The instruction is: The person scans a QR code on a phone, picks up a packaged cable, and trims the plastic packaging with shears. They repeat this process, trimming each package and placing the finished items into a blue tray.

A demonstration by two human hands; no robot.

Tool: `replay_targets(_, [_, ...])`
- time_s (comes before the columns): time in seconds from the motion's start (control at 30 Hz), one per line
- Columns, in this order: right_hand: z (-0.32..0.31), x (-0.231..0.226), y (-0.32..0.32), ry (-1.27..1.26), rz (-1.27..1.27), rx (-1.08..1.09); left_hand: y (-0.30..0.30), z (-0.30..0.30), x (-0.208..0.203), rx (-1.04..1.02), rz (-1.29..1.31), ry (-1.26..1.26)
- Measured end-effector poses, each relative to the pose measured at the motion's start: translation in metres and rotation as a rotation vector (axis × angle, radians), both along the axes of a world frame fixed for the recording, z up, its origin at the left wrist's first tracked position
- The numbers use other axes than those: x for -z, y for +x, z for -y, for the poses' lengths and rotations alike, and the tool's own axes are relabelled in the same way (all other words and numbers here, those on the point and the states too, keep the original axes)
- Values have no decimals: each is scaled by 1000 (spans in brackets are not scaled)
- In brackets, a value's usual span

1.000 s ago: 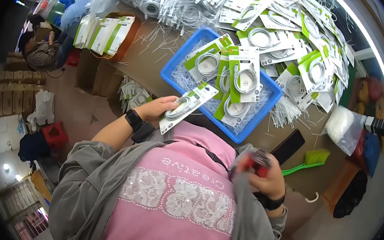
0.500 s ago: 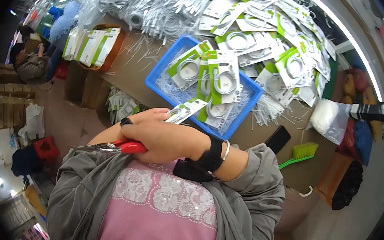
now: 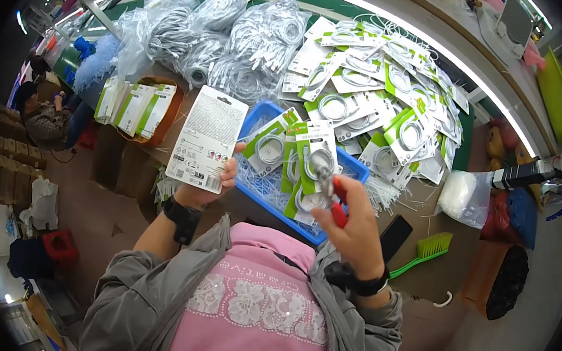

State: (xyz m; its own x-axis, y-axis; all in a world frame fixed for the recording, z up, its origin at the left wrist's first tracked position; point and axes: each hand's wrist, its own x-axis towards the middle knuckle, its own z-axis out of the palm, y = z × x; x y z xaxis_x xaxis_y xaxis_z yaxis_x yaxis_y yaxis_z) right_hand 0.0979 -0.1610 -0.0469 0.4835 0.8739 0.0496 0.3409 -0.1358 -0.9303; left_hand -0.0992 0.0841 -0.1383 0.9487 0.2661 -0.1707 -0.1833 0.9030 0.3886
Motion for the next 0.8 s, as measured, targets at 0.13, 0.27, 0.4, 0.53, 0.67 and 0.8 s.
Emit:
replay_targets(0.13, [0,-2,-19,0,399,48,21,22,-25,17,63,-175])
replay_targets(0.27, [-4,-6,-26,13,582,133,28,30,-51,113,53,-227])
replay_targets(0.4, [-6,-10,-27,-27,686,183,26,26,-56,199,127,-203])
replay_targets(0.53, [-11,-7,-26,-61,719,205,25,18,-48,235,78,-280])
replay_targets(0.67, [-16,-8,-28,-83,717,211,21,15,-45,231,-7,-163])
replay_targets(0.8, [-19,-8,-29,-89,714,202,25,9,-37,315,44,-160])
